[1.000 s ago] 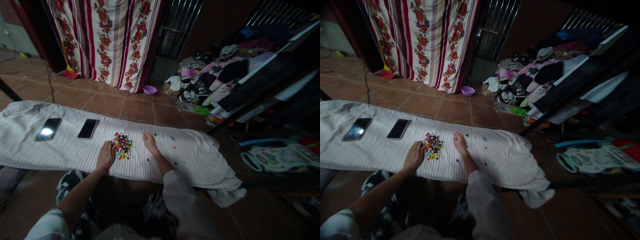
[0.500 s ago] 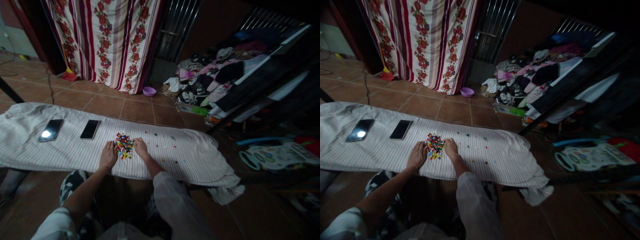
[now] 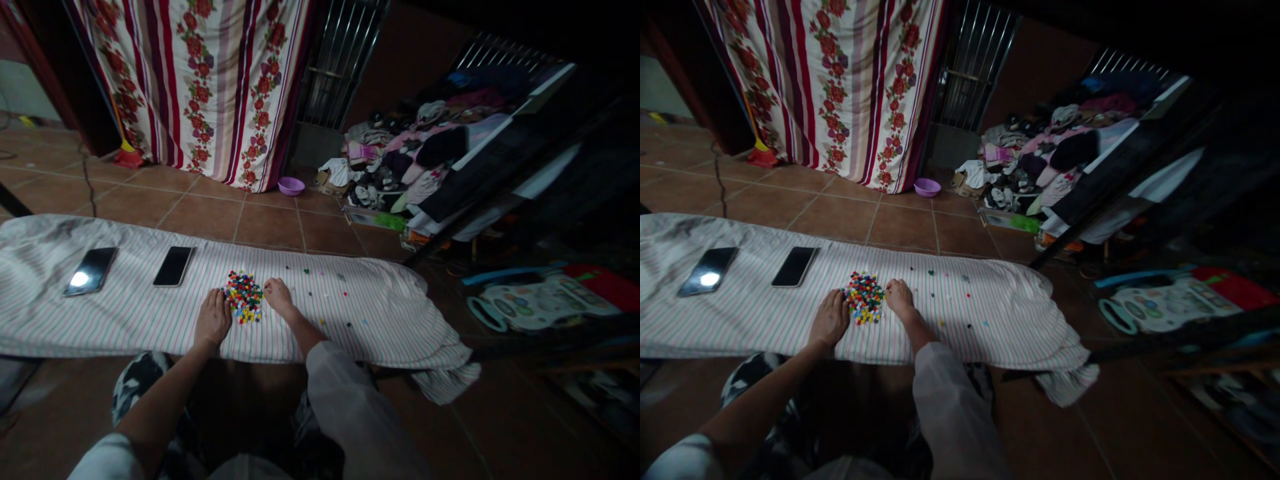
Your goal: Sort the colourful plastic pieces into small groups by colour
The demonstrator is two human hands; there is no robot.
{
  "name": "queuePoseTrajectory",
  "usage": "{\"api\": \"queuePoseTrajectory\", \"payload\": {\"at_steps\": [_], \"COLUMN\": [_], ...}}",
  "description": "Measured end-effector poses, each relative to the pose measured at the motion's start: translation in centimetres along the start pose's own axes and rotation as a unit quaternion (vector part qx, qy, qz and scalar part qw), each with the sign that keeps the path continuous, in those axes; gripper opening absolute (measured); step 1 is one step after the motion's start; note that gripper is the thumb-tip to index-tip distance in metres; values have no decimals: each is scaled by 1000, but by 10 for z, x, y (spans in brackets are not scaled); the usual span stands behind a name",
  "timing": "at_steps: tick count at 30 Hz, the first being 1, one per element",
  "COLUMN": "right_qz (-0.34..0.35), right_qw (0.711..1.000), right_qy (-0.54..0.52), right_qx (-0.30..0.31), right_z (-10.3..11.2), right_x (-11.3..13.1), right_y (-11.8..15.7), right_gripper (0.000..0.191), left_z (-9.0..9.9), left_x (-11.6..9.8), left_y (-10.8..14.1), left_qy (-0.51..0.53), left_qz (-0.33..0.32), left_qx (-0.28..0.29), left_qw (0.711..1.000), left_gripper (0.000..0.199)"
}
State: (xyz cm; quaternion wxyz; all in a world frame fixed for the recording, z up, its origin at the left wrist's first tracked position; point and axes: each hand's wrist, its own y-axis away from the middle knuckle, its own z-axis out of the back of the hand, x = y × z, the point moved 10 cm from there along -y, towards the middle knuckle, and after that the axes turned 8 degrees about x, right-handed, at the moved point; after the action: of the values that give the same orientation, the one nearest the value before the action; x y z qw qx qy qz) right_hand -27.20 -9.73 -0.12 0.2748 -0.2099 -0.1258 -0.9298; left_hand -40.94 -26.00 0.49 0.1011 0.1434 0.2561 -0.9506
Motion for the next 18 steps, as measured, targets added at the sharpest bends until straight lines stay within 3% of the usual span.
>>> {"api": "queuePoseTrajectory", "payload": {"at_steps": [4, 12, 18], "right_qz": [7, -74, -89], "right_qw": [1000, 996, 993], "right_qy": [-9, 25, 37], "right_qx": [26, -42, -64], "right_z": [3, 45, 64], "right_x": [-5, -37, -56], "right_y": [-13, -30, -43], "right_gripper": [16, 21, 23], "left_z": [4, 7, 7], "left_x": [-2, -3, -5], "left_y": [-1, -1, 0], "left_qy": [-22, -26, -52], "left_qz": [1, 8, -2], "left_qx": [-12, -28, -30], "left_qw": [1000, 999, 998], "left_gripper": [38, 38, 37]}}
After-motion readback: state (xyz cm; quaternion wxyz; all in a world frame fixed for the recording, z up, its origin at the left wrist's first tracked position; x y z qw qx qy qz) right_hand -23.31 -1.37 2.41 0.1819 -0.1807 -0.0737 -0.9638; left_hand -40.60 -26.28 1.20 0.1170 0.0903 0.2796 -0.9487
